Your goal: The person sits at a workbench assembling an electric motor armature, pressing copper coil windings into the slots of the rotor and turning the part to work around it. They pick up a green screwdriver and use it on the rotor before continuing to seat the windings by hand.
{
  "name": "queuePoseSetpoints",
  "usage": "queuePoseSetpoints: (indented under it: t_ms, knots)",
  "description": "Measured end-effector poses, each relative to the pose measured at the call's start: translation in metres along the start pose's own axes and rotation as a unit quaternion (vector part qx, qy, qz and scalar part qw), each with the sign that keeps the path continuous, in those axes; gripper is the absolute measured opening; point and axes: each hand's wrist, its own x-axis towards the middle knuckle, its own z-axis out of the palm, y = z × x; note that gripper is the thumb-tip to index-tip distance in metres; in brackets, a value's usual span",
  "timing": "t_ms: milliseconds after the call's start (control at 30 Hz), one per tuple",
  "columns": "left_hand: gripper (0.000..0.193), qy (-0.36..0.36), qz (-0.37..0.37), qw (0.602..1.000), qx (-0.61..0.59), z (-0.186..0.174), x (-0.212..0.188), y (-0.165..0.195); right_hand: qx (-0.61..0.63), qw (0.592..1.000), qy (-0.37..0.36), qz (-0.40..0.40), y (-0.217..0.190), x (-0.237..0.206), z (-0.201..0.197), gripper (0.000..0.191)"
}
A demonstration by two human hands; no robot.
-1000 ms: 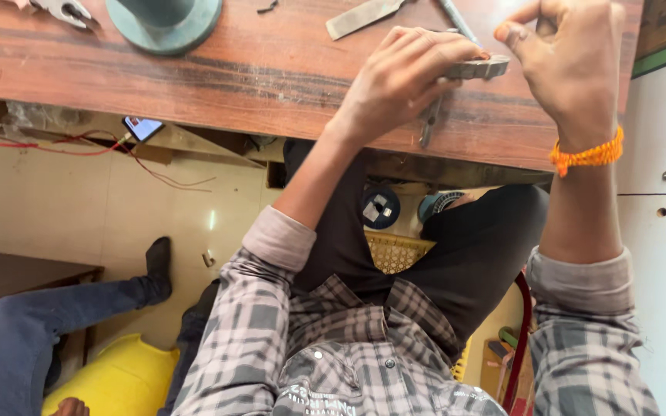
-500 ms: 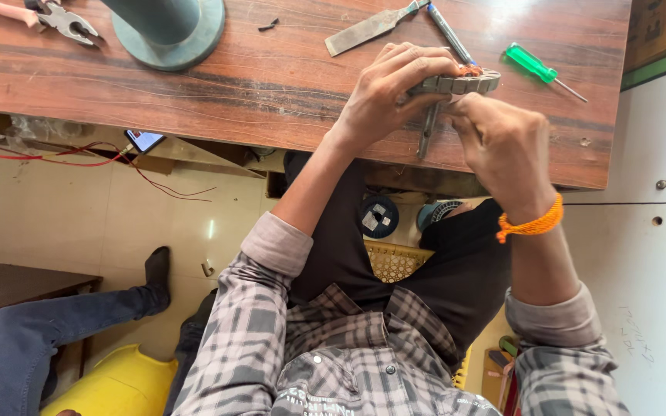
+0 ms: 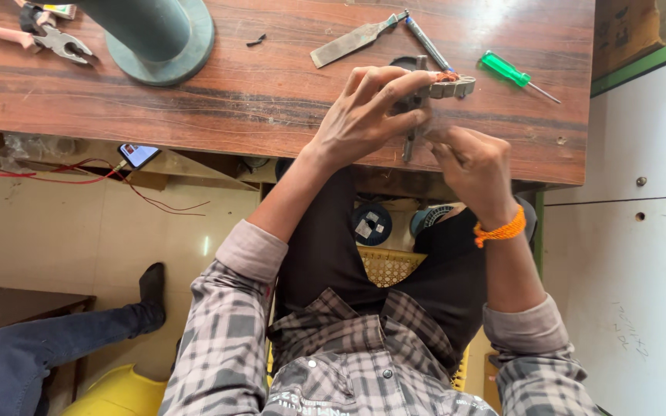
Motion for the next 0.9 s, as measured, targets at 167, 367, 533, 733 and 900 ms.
queuePoseSetpoints:
  t_ms: [167,367,533,733,900]
  knots:
    - [0.016,0.047,-0.011,0.997,0.058,0.01,-0.005,0.007,-0.059,0.997,-0.051,-0.014,-0.024,0.006,-0.035,0.015]
    - [0.014,0.116,-0.176,0.973,-0.092,0.021,-0.001,0.038,-0.094,0.995,-0.004,-0.021,-0.037,0.021,-0.038,0.01]
    - [0.008,0.194,-0.383,0.832,-0.35,0.027,0.01,0.055,-0.129,0.985,0.007,-0.11,-0.022,0.057,-0.025,0.016]
    - [0.01,0.255,-0.492,0.665,-0.5,0.038,0.018,0.065,-0.131,0.982,-0.028,-0.135,-0.006,0.09,-0.021,0.006]
    - [0.011,0.276,-0.521,0.612,-0.527,0.043,0.021,0.069,-0.044,0.994,-0.094,-0.047,0.004,0.109,-0.028,0.003]
